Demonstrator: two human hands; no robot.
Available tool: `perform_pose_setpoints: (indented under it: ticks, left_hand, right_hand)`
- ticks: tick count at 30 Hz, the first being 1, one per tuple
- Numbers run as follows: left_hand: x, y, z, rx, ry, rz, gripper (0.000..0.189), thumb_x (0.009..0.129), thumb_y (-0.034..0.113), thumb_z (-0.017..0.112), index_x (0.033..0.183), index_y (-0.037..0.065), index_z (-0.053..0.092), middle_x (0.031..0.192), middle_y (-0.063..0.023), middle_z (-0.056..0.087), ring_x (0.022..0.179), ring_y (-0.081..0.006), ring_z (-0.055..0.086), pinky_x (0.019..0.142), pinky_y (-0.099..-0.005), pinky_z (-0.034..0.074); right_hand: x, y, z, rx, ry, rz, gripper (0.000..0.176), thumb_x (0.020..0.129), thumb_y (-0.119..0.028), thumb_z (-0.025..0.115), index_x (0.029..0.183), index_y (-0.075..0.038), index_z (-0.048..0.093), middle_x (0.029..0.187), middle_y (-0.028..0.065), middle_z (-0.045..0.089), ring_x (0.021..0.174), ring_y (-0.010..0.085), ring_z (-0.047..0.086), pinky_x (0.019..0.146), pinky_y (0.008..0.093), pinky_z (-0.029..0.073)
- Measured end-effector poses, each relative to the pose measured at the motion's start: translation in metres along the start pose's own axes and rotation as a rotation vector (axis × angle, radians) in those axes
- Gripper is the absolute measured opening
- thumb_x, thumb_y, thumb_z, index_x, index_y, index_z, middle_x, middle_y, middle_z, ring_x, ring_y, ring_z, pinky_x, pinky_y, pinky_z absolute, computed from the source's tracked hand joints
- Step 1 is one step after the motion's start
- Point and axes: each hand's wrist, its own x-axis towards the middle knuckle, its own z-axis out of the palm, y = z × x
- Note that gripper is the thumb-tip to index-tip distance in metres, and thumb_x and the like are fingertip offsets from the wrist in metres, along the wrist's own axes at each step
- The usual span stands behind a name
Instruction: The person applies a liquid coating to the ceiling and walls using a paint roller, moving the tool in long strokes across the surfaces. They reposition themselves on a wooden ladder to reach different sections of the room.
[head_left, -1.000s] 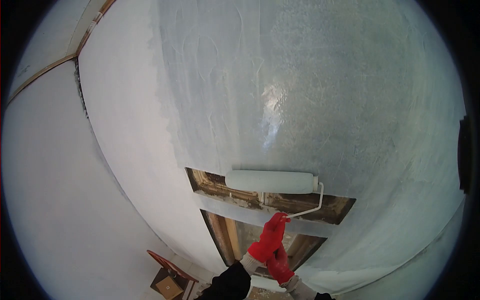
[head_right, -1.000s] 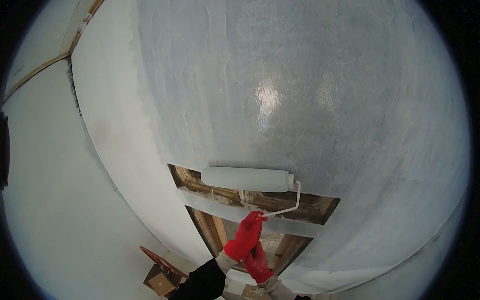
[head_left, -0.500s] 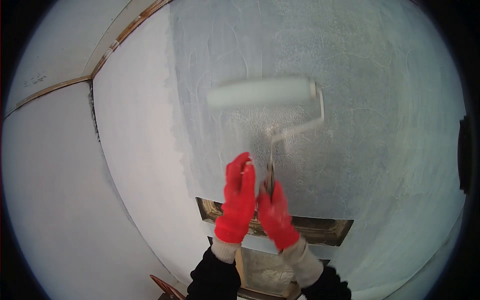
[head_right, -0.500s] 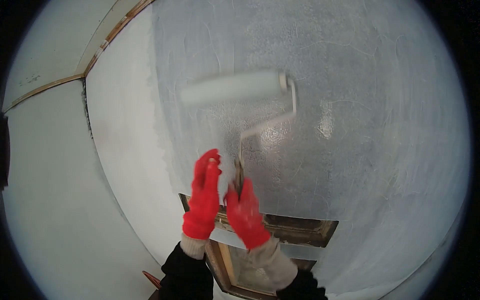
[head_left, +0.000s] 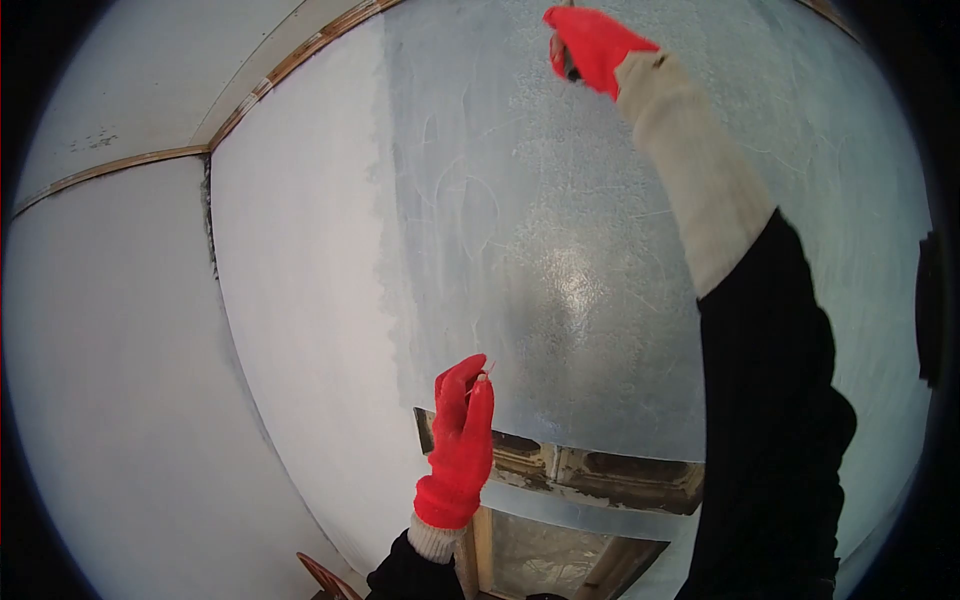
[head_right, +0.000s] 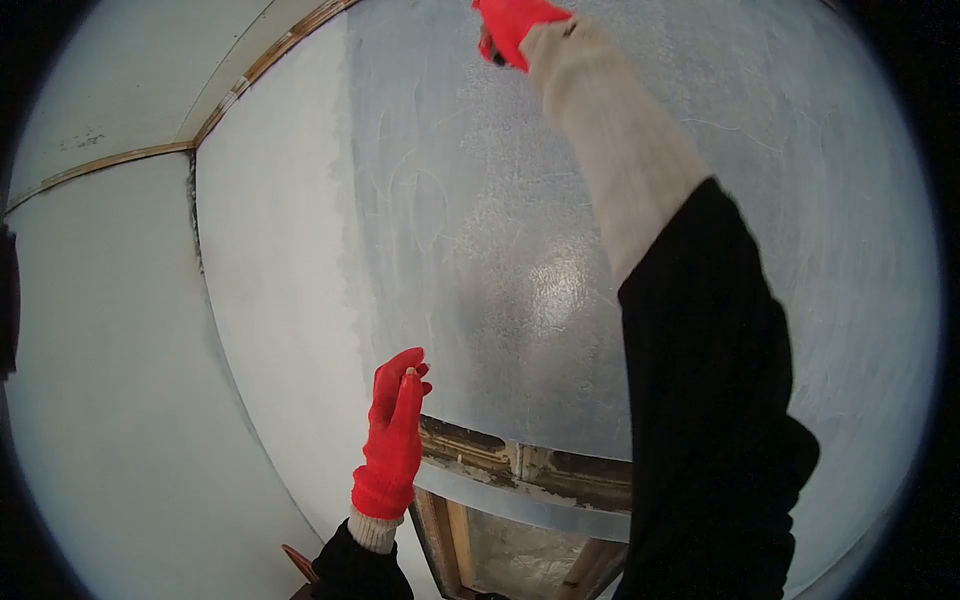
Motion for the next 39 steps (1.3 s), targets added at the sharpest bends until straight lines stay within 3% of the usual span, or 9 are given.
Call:
perform_pose_setpoints:
  ticks: [1,7,11,15,16,18,22,29,39]
  left_hand:
    - [-0.001,0.001,-0.003,0.000,-0.008,-0.005,0.033,0.099,0.026,0.039,0.122,0.005,0.048,0.119,-0.0067,0.050,0.110,-0.0194,0.049,0.091,-0.0335,0.041]
    - [-0.016,0.004,-0.014,-0.061,0.017,-0.058,0.030,0.098,0.021,0.040,0.121,0.004,0.049,0.116,-0.0071,0.051,0.105,-0.0189,0.051,0.091,-0.0326,0.041]
    - [-0.042,0.000,-0.017,-0.063,0.004,-0.090,0.029,0.098,0.019,0.040,0.120,0.003,0.049,0.112,-0.0074,0.053,0.106,-0.0176,0.051,0.092,-0.0313,0.040]
    - [-0.085,-0.032,-0.012,-0.143,-0.051,-0.194,0.028,0.095,0.012,0.048,0.121,0.003,0.050,0.110,-0.0061,0.053,0.099,-0.0133,0.049,0.088,-0.0263,0.040]
    - [-0.098,-0.041,-0.011,-0.157,-0.065,-0.243,0.028,0.095,0.012,0.048,0.122,0.003,0.050,0.111,-0.0065,0.054,0.100,-0.0131,0.050,0.088,-0.0256,0.040]
    - [-0.129,-0.059,-0.006,-0.199,-0.105,-0.333,0.031,0.095,0.012,0.048,0.125,0.003,0.049,0.113,-0.0079,0.055,0.103,-0.0144,0.050,0.090,-0.0268,0.040]
    - [-0.187,-0.092,0.001,-0.303,-0.227,-0.567,0.037,0.097,0.016,0.043,0.131,0.001,0.042,0.122,-0.0094,0.053,0.113,-0.0178,0.049,0.098,-0.0303,0.037]
    - [-0.230,-0.123,0.019,-0.265,-0.214,-0.701,0.036,0.097,0.014,0.043,0.131,0.003,0.044,0.119,-0.0094,0.056,0.106,-0.0154,0.053,0.092,-0.0275,0.041]
    - [-0.172,-0.122,0.003,-0.273,-0.233,-0.671,0.038,0.096,0.014,0.043,0.133,0.002,0.042,0.114,-0.0096,0.060,0.103,-0.0143,0.055,0.089,-0.0263,0.042]
  right_hand:
    - [0.003,-0.007,0.000,0.032,-0.081,-0.016,0.034,0.085,-0.024,0.044,0.060,-0.002,0.051,0.058,0.0152,0.055,0.047,0.0215,0.050,0.047,0.0367,0.040]
    - [-0.043,0.002,0.032,0.050,0.110,-0.120,0.035,0.087,-0.027,0.042,0.058,-0.006,0.047,0.050,0.0093,0.049,0.043,0.0204,0.047,0.042,0.0364,0.036]
    - [-0.173,0.049,0.082,0.227,0.146,-0.020,0.024,0.090,-0.030,0.049,0.076,-0.010,0.049,0.056,-0.0009,0.046,0.047,0.0105,0.046,0.044,0.0268,0.037]
    - [-0.359,0.061,0.145,0.397,0.145,0.472,0.014,0.095,-0.020,0.048,0.102,-0.009,0.053,0.060,-0.0026,0.046,0.048,0.0078,0.045,0.044,0.0255,0.037]
    - [-0.414,0.087,0.161,0.303,0.092,0.419,0.013,0.094,-0.018,0.050,0.103,-0.008,0.051,0.061,-0.0019,0.047,0.049,0.0068,0.045,0.045,0.0245,0.038]
    - [-0.493,0.096,0.193,0.542,0.237,0.835,0.014,0.091,-0.018,0.053,0.097,-0.006,0.049,0.063,0.0001,0.049,0.051,0.0081,0.048,0.046,0.0252,0.039]
    - [-0.608,0.107,0.232,0.462,0.177,0.959,0.014,0.089,-0.015,0.053,0.094,-0.004,0.046,0.065,0.0060,0.055,0.054,0.0141,0.054,0.048,0.0314,0.042]
    - [-0.638,0.122,0.246,0.229,0.131,0.812,0.024,0.089,-0.020,0.054,0.103,-0.003,0.046,0.082,0.0118,0.060,0.076,0.0192,0.062,0.062,0.0337,0.048]
    - [-0.611,0.152,0.308,0.566,0.399,0.767,0.042,0.094,-0.028,0.046,0.125,0.000,0.041,0.100,0.0123,0.059,0.083,0.0223,0.061,0.072,0.0352,0.051]
